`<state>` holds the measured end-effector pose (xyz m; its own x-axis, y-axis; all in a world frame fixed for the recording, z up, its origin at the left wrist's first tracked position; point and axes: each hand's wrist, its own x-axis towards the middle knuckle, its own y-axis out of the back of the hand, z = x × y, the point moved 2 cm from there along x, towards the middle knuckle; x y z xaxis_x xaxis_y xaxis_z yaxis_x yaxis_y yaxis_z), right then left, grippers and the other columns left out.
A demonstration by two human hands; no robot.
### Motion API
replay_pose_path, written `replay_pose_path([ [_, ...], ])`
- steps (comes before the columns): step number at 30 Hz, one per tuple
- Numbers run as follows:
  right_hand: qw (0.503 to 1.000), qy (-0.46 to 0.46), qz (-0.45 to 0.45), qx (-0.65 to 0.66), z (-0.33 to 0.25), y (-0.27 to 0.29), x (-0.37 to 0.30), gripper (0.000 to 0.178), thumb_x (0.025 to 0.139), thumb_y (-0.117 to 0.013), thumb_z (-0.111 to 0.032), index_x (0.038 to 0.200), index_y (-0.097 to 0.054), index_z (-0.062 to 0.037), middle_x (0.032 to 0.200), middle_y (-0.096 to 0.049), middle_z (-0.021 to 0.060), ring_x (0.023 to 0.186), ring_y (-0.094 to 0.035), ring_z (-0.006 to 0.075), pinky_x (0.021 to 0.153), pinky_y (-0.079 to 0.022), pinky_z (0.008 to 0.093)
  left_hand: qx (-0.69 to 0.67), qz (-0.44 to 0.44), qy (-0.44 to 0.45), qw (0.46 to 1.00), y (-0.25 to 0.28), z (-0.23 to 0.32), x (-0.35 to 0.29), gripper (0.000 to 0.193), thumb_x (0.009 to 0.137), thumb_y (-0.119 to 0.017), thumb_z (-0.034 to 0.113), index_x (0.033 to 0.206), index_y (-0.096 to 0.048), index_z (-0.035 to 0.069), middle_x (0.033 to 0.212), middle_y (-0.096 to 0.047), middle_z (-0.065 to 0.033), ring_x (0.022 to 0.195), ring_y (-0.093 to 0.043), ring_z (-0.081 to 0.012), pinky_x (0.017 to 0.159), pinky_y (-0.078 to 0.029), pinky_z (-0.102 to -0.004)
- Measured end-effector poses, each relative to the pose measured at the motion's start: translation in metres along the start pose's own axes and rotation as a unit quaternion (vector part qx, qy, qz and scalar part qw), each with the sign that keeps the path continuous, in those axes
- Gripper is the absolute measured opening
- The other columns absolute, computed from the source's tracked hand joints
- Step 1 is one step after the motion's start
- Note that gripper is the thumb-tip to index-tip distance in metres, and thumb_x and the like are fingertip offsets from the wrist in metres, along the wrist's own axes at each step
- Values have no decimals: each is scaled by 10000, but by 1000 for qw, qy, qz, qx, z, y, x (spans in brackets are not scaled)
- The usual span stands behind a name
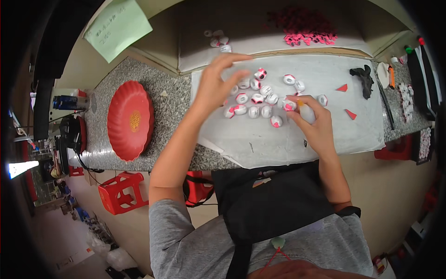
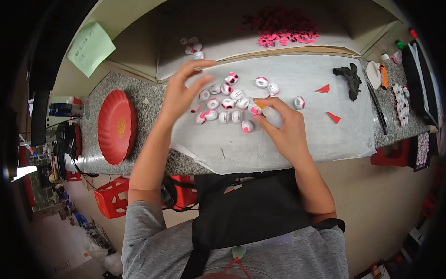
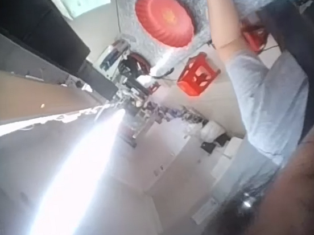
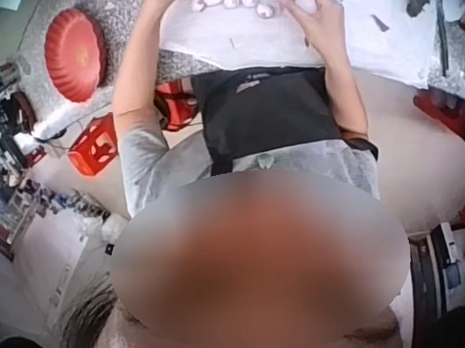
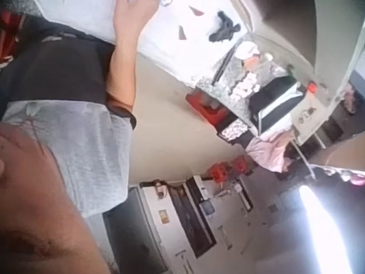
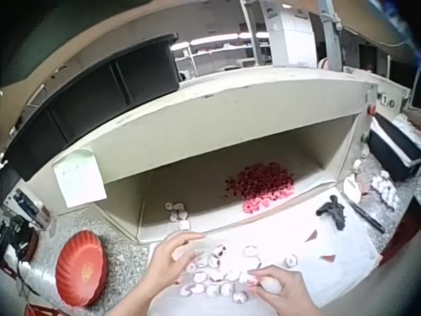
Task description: Applying glue to toy components and attaching small bows to white cat heads.
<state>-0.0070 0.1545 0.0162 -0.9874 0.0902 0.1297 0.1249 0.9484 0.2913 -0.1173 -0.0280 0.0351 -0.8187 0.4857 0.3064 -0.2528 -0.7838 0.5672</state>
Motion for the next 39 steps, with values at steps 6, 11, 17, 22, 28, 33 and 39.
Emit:
replay_pose_path([
  [6,991,58,21,-118,12,9,0,328,656,-587,-28,970,-491,-34,712,-467,22,642,-459,121,631,-380,236,229,25,-15,973,12,-45,26,221,684,-539,14,899,-555,59,874,-524,-87,752,-531,-218,637,-429,-284],
  [11,998,16,52,39,7,30,-11,388,694,-523,-19,1043,-354,-31,770,-427,44,694,-459,129,661,-367,245,185,67,-22,980,4,-33,30,200,703,-529,14,893,-557,68,883,-519,-94,728,-535,-221,619,-430,-275],
  [17,979,-32,69,189,26,70,-23,289,755,-433,-53,1028,-339,-29,781,-453,57,673,-433,95,660,-341,202,372,70,-98,920,-16,-9,40,161,679,-548,52,836,-572,77,851,-523,-83,717,-505,-233,648,-404,-324],
  [22,944,-72,202,253,42,105,-29,326,772,-379,-79,1090,-360,-7,747,-460,58,593,-456,98,516,-377,205,258,8,-247,934,-100,59,79,165,632,-584,72,797,-590,77,790,-525,-61,751,-487,-216,650,-397,-315],
  [28,936,-70,224,264,52,108,-26,321,776,-363,-63,1089,-347,9,691,-444,54,527,-465,97,444,-392,206,241,-113,-265,927,-214,72,122,170,652,-587,135,807,-596,65,685,-544,-63,652,-503,-208,603,-401,-308],
  [33,948,-60,221,222,54,113,-22,270,820,-369,-119,1058,-354,6,642,-444,51,501,-460,96,446,-391,197,-80,-240,38,967,-199,90,111,148,691,-577,162,760,-596,32,647,-561,-27,572,-485,-109,554,-384,-237],
  [39,953,-44,216,207,57,116,-15,227,830,-378,-141,1011,-374,-4,587,-451,47,485,-452,92,445,-374,196,-286,-227,150,919,-195,96,96,141,708,-586,126,736,-585,-12,587,-527,-4,508,-428,-31,465,-340,-154],
])
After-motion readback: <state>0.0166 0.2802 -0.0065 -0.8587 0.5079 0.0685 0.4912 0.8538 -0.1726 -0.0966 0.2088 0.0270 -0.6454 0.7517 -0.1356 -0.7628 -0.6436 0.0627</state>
